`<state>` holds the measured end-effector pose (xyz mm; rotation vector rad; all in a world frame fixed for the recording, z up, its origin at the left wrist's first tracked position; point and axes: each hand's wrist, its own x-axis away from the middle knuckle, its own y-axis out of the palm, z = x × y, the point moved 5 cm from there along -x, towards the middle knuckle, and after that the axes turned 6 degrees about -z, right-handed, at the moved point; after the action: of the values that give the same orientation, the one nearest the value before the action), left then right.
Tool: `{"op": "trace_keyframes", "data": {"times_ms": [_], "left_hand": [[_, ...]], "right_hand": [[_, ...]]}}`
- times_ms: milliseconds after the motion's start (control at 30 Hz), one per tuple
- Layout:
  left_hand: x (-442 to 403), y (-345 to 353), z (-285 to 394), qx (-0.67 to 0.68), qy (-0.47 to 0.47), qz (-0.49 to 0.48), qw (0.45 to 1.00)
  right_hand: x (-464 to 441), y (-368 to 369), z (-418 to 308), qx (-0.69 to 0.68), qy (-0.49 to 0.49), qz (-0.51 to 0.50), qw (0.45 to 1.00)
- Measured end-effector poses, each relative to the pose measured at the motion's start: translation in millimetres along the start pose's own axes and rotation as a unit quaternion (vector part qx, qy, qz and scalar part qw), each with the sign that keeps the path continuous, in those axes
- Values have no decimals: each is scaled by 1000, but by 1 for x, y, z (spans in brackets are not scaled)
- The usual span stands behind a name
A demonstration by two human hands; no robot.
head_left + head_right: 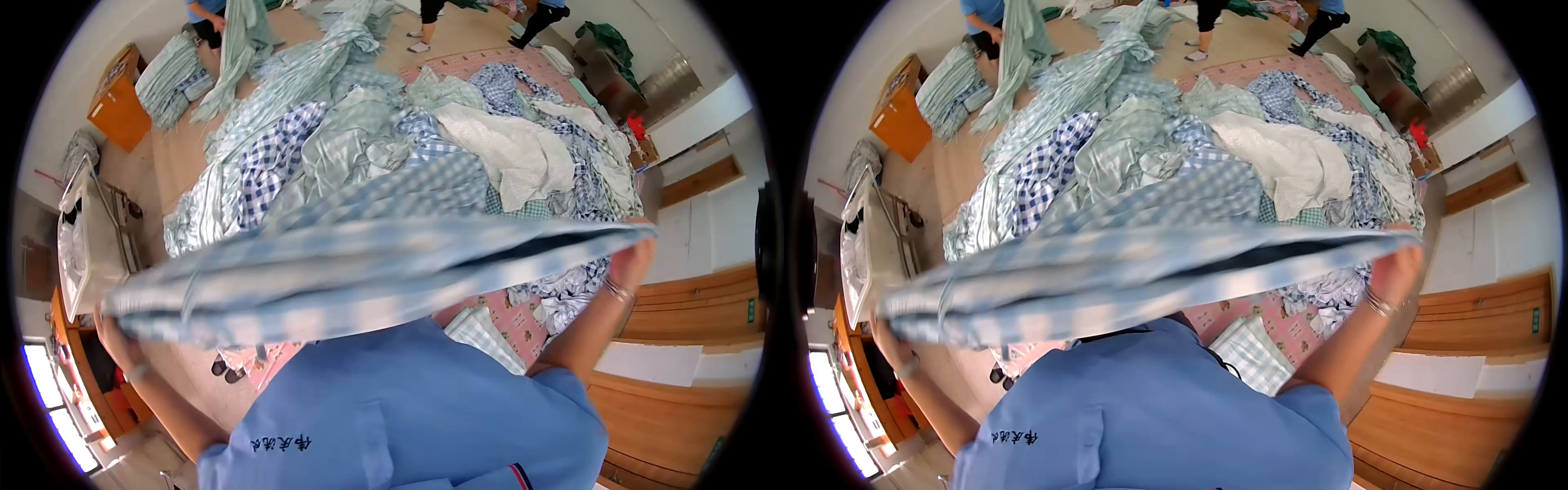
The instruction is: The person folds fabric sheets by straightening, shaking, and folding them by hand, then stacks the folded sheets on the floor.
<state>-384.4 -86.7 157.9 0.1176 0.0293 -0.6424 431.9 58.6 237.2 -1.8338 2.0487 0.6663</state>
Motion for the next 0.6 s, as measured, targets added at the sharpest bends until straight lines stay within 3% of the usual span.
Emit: {"op": "trace_keyframes", "data": {"times_ms": [33,67,100,133,167,233,300,333,367,400,433,467,533,567,600], "left_hand": [[-25,-113,-38,-178,35,-52,982],[2,-152,-45,-181,31,-39,982],[29,-173,-37,-459,113,-23,881],[57,-179,-32,-696,177,-8,696],[85,-135,-15,-603,140,-94,780],[127,-51,13,-501,122,-205,832],[152,2,9,-360,95,-300,878],[158,17,0,-354,126,-356,856],[164,35,3,-296,79,-371,877],[169,37,-3,-284,62,-338,895],[169,32,-7,-285,122,-255,916],[169,26,-9,-284,83,-255,921],[168,18,-13,-279,37,-257,924],[167,12,-12,-290,65,-233,926],[167,7,-10,-302,94,-210,925]], "right_hand": [[-2,44,25,-28,33,-54,998],[-3,97,46,54,72,-50,995],[1,152,71,80,154,-90,981],[5,230,78,108,196,-235,946],[20,297,98,28,168,-344,923],[70,420,91,-4,29,-564,825],[136,507,73,-108,-49,-641,758],[166,537,60,-127,-74,-677,721],[196,561,57,-124,-82,-701,697],[215,574,55,-112,-67,-717,684],[228,582,54,-98,-54,-732,672],[234,584,53,-106,-49,-737,666],[231,580,67,-224,175,-712,642],[228,574,73,-225,182,-713,638],[218,566,83,-199,172,-678,687]]}}
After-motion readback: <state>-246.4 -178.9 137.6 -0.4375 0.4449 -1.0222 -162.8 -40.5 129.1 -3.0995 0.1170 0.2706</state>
